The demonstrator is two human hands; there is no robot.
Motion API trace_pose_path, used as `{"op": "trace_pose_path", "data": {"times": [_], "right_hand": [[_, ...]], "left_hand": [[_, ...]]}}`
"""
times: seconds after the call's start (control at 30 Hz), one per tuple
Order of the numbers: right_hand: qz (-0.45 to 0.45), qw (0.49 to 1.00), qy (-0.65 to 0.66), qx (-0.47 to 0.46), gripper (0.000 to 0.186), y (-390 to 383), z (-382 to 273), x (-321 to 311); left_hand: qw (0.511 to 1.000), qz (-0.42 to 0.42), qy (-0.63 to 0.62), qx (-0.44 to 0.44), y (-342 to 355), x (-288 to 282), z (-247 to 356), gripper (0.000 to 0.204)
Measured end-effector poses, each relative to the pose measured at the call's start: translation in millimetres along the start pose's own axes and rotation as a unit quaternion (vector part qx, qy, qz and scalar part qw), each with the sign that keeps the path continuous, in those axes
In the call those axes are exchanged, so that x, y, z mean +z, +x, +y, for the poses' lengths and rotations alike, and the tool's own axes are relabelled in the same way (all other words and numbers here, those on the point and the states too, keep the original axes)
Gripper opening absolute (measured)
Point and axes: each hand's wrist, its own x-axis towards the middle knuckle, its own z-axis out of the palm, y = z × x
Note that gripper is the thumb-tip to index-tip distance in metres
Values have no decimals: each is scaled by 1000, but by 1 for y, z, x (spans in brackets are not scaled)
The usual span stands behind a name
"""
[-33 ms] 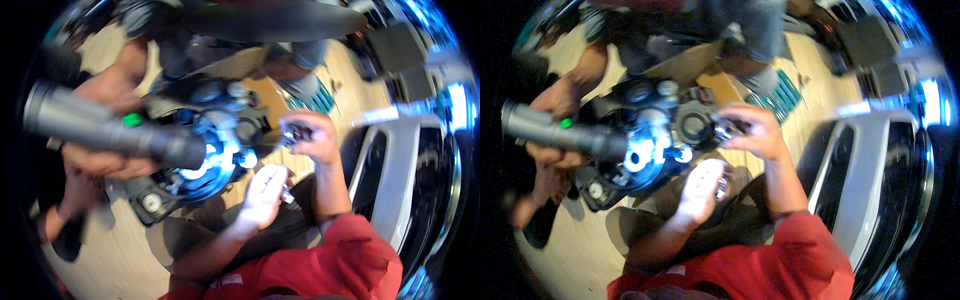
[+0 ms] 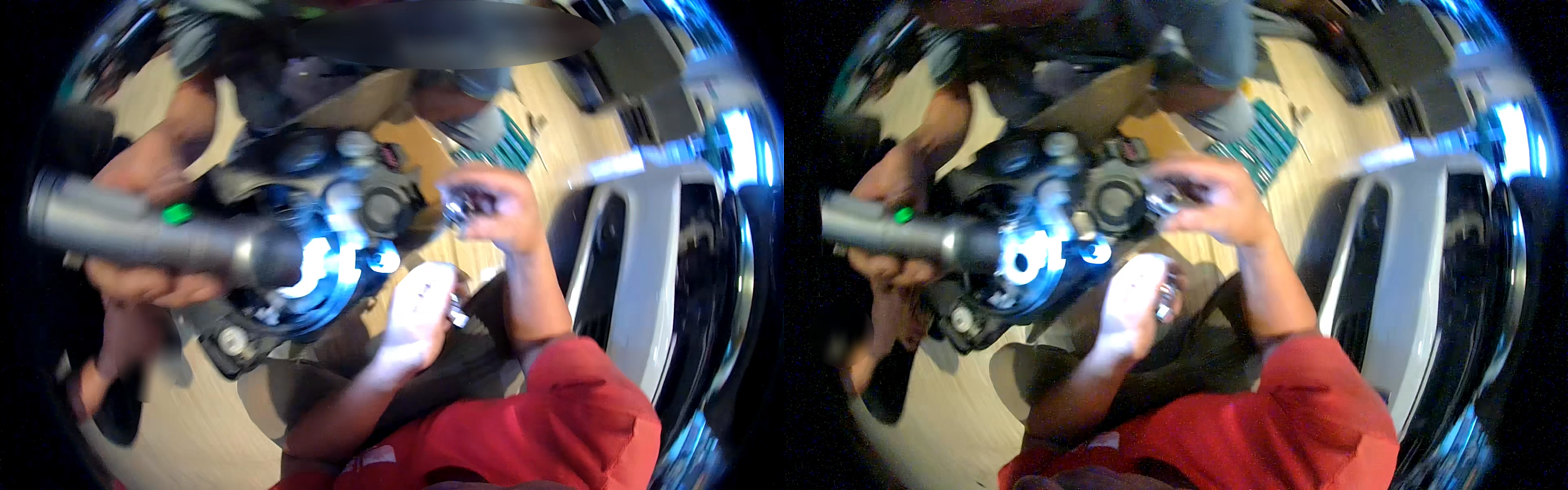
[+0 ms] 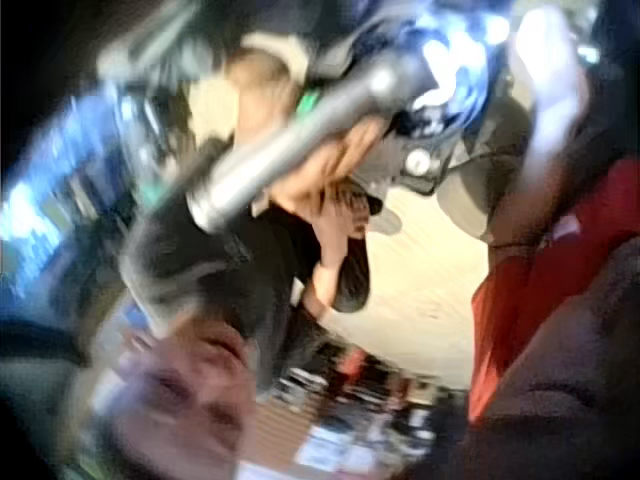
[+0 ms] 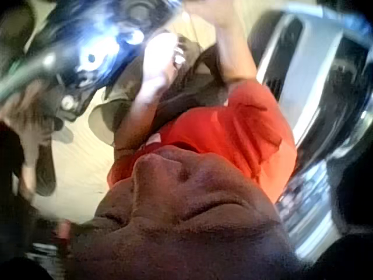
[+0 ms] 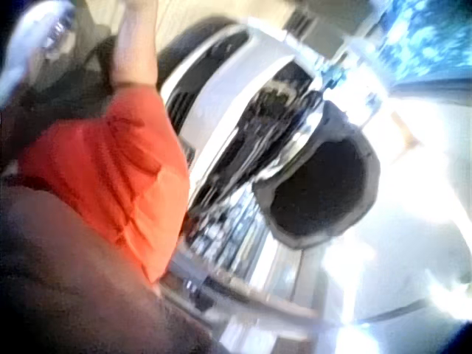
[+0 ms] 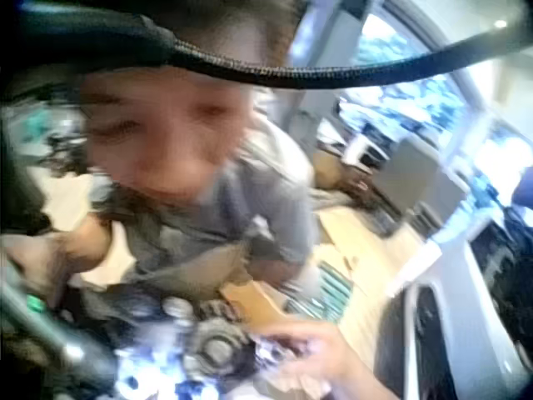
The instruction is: The person manipulates the internal components of a car headlight assembly, removing and handling bulbs and wiring connectors while another person provides light with a flashlight.
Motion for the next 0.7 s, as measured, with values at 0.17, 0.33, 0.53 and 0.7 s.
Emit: {"op": "trace_pose_path", "data": {"times": [0.17,0.33,0.53,0.7], "right_hand": [[137,980,141,10,65,-17,-15,-45],[215,966,109,88,51,-104,33,-88],[289,913,-1,289,44,-207,217,-50],[210,916,-91,329,45,-235,334,9]], "left_hand": [[999,-37,14,-11,10,13,11,24],[989,-68,132,-23,17,-3,-23,32],[983,-1,39,-182,18,-39,-81,48],[980,13,50,-194,27,-67,-124,39]]}}
